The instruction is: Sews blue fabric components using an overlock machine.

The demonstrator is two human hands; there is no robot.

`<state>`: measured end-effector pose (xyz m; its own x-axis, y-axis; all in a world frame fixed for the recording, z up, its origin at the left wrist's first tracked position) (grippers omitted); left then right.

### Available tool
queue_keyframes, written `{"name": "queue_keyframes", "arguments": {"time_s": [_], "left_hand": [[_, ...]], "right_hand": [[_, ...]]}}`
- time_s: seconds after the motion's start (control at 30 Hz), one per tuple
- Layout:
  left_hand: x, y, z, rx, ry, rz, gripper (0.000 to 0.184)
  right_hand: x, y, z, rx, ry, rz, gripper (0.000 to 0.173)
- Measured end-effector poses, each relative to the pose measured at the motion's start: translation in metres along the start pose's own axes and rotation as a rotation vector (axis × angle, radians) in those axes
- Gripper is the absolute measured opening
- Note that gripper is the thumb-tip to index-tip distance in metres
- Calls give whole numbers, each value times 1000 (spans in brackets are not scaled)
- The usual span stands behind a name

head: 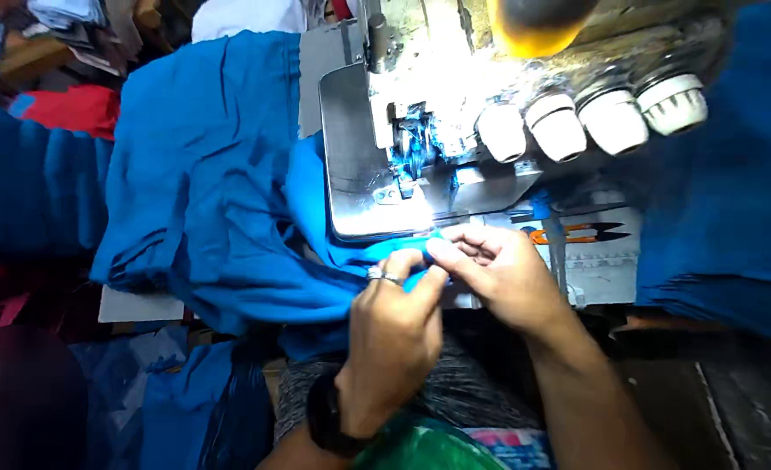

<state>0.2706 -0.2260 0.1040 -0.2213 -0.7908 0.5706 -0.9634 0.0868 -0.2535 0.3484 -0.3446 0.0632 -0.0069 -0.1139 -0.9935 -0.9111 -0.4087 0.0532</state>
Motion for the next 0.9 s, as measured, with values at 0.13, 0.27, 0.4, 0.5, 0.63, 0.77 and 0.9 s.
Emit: {"name": "queue_keyframes", "arguments": {"time_s": [0.13,0.27,0.4,0.5,0.63,0.77,0.9], "left_hand": [[5,-5,-9,-47,70,2,27],[-18,-10,-45,-116,301,-89,27],[-31,-12,-25,-385,444,-71,19],[-21,12,-51,-266,281,84,24],[27,62,-97,-246,233,304,29],[9,115,-114,-154,412,139,40],[-118,184,-41,202,762,-664,40]], "right_hand": [[-2,-13,-13,-10,-19,40,7],[-24,26,-15,125,195,-107,9],[-54,73,7,187,374,-327,13],[-59,106,15,188,337,-350,12],[-25,114,58,-198,-366,-153,41],[22,107,138,-428,-856,154,42],[35,103,160,-297,-758,319,25]]}}
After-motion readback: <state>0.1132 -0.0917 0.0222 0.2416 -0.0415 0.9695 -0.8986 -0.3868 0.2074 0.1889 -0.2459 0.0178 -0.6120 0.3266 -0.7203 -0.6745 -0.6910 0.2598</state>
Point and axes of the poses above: each hand's wrist, its own y-axis away from the middle knuckle, its own z-axis out of the palm, x = y × z, the point moved 9 cm from there along -y, towards the middle knuckle, and after that the axes turned 6 degrees about -x, right-handed, at the moved point
